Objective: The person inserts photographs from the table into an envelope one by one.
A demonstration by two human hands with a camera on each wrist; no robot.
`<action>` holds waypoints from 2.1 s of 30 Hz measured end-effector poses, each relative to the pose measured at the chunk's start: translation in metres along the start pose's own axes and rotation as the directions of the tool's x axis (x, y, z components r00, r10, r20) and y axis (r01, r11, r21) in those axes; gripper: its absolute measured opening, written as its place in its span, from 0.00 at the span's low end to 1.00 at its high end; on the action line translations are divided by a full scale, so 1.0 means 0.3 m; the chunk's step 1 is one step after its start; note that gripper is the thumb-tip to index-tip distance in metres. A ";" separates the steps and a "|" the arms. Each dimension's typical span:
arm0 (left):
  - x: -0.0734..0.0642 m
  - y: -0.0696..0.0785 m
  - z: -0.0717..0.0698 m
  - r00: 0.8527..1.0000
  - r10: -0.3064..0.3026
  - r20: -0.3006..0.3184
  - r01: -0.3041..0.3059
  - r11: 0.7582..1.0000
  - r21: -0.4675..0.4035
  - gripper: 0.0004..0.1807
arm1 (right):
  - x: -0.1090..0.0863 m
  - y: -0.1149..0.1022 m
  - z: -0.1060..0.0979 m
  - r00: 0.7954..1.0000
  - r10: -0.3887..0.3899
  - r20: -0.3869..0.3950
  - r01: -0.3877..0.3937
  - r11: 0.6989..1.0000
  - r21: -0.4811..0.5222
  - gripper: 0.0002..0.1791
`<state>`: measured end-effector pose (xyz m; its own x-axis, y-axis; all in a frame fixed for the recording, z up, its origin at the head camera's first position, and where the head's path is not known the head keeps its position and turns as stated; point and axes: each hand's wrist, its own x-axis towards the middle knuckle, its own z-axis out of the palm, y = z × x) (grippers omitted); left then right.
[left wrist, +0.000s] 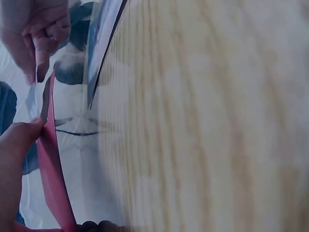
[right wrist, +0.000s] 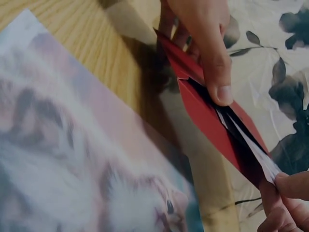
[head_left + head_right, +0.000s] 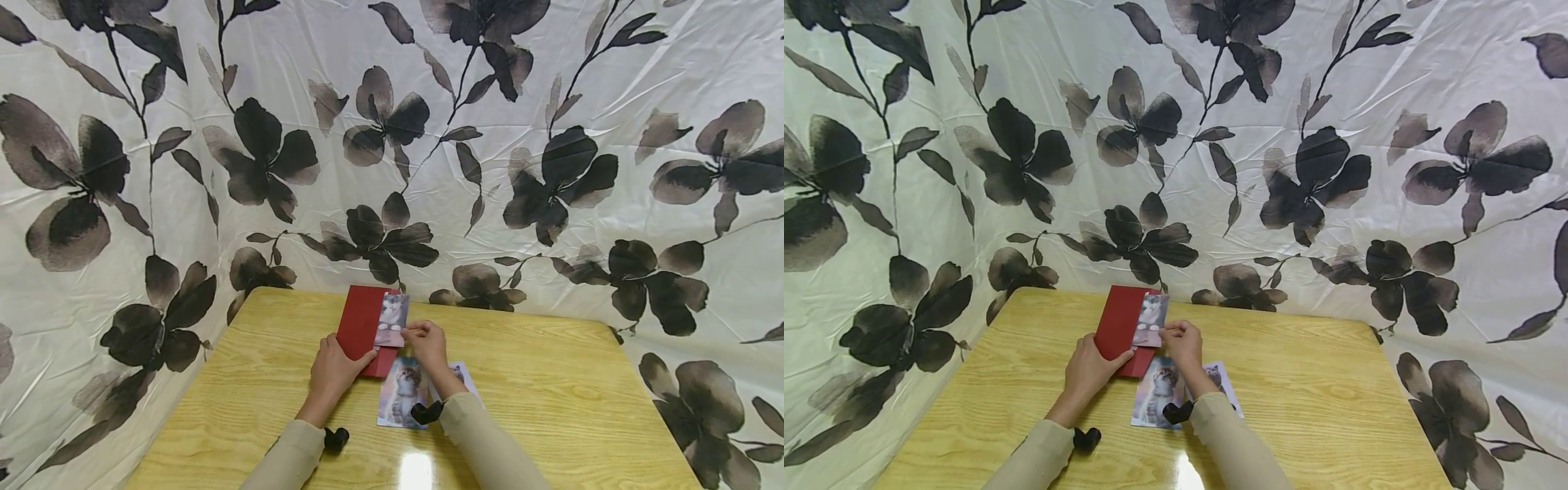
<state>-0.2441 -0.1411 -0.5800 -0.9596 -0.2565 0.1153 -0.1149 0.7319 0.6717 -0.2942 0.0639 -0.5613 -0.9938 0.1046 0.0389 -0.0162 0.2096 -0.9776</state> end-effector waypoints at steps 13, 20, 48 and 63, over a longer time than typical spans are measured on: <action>-0.003 0.004 -0.003 1.000 -0.003 0.001 0.003 1.000 -0.003 0.56 | -0.003 -0.006 0.049 1.000 0.003 0.009 -0.003 0.999 -0.034 0.07; -0.002 0.002 0.002 1.000 -0.015 0.006 0.015 1.000 -0.003 0.56 | -0.010 0.005 0.058 1.000 0.008 0.011 -0.007 0.999 -0.051 0.07; -0.001 0.008 0.006 1.000 -0.017 -0.020 0.017 1.000 -0.005 0.54 | -0.006 -0.025 0.154 0.999 0.038 -0.039 -0.047 0.967 -0.252 0.06; 0.000 0.008 0.013 1.000 -0.024 -0.012 0.024 1.000 0.000 0.57 | -0.016 -0.019 0.134 0.999 -0.028 0.019 0.031 0.980 -0.198 0.06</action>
<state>-0.2453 -0.1369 -0.5811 -0.9536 -0.2813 0.1079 -0.1378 0.7257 0.6741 -0.2937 0.0231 -0.5641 -0.9948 0.0803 0.0623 -0.0250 0.4011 -0.9157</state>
